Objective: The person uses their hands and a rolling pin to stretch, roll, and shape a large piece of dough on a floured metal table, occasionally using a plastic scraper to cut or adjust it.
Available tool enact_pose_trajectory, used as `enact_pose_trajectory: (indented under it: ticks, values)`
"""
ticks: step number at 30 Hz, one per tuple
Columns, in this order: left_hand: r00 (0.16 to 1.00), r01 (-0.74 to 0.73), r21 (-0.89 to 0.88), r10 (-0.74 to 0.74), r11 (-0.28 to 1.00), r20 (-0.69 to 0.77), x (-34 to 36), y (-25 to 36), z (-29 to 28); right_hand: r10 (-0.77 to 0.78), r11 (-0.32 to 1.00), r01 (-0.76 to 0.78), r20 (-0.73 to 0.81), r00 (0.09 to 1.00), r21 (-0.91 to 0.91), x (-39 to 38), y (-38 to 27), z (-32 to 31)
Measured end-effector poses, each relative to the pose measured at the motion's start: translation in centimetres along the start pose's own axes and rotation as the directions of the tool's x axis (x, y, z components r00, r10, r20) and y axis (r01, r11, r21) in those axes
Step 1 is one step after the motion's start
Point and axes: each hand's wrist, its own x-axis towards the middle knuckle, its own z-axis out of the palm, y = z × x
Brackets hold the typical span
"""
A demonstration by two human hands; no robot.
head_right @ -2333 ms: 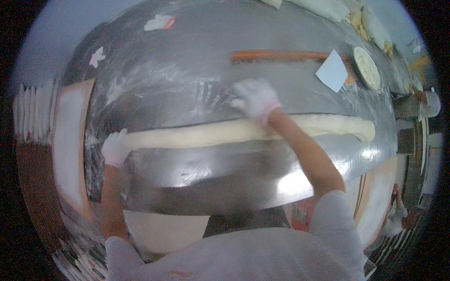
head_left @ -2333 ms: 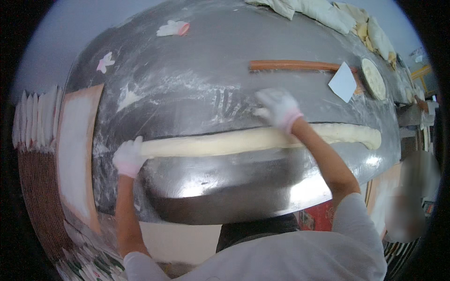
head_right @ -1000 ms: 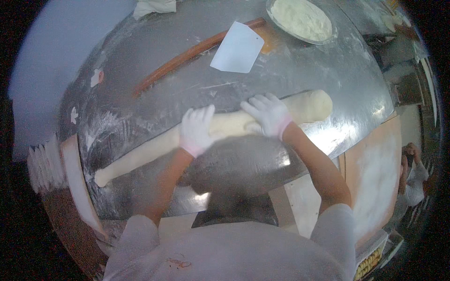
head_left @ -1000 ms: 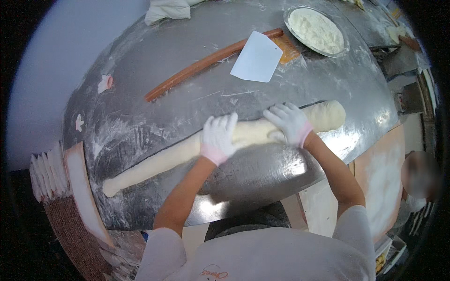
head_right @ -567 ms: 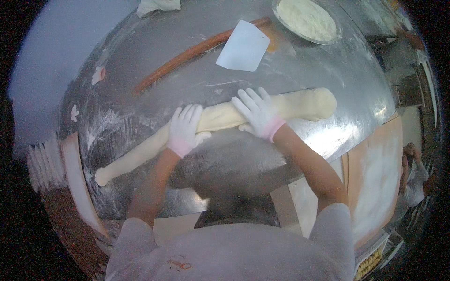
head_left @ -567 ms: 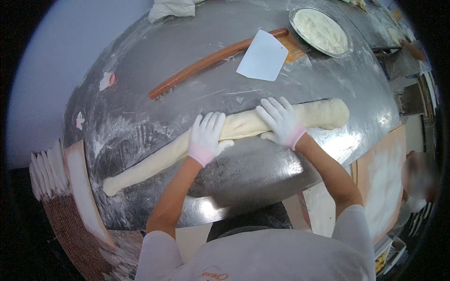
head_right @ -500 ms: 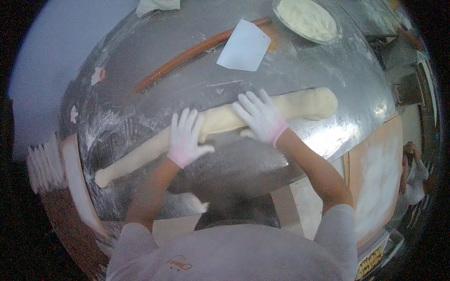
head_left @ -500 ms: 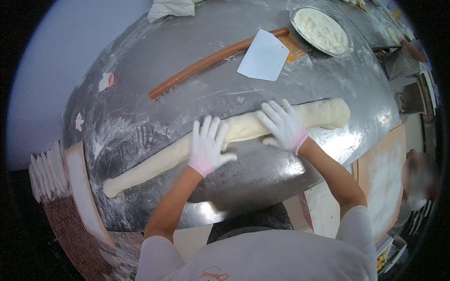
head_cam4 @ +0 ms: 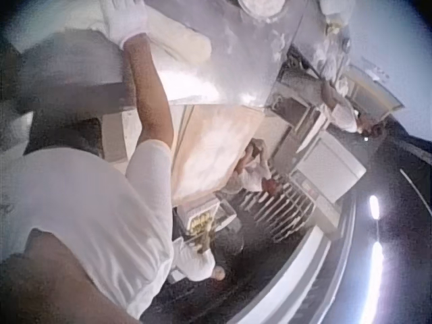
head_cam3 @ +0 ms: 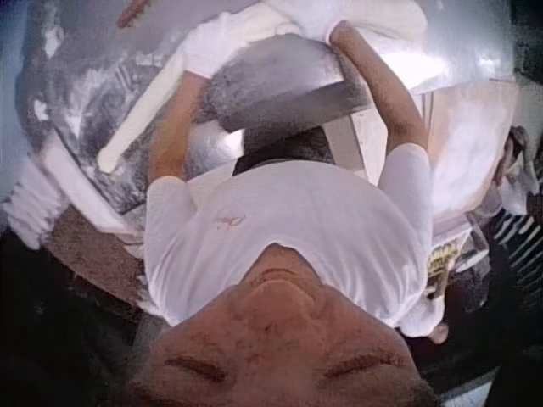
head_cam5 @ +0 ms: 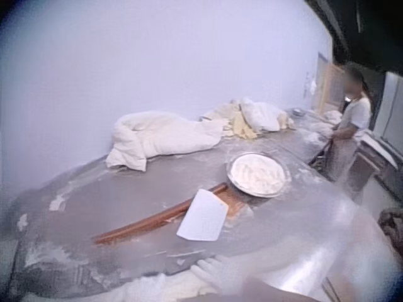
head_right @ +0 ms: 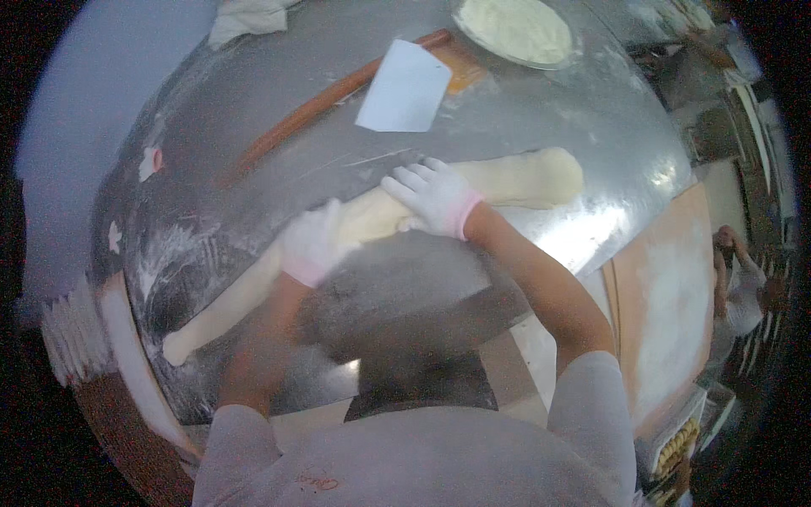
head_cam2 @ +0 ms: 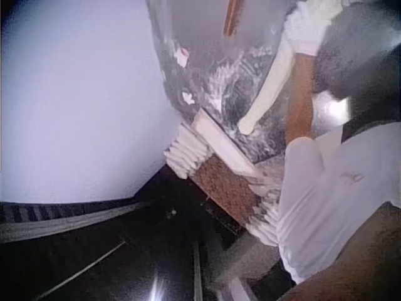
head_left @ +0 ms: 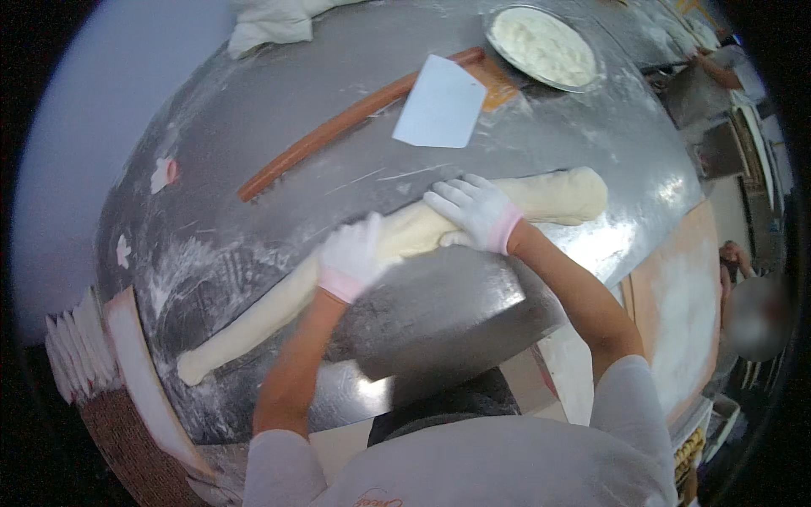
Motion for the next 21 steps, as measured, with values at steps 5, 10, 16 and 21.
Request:
enact_pose_trajectory:
  ticks: [5, 10, 16, 21]
  values:
    - [0.953, -0.172, -0.084, 0.144, 0.982, -0.268, 3.0, 1.6, -1.5, 0.336, 0.942, -0.325, -0.178, 0.925, 0.086, -3.6, 6.2, -4.8]
    - [0.946, -0.21, 0.086, 0.224, 0.974, -0.235, 8.1, 12.5, -0.1, 0.274, 0.95, -0.27, 0.007, 0.962, -0.158, -9.7, 7.4, -5.2]
    - [0.983, -0.137, 0.126, 0.151, 0.983, -0.109, 10.9, 14.7, 1.8, 0.354, 0.919, -0.346, 0.013, 0.935, -0.189, -10.9, 7.4, -4.7]
    - [0.988, -0.069, 0.116, 0.083, 0.991, -0.127, 15.2, 13.4, 0.8, 0.482, 0.867, -0.471, 0.032, 0.876, -0.16, -6.4, 12.0, -5.6]
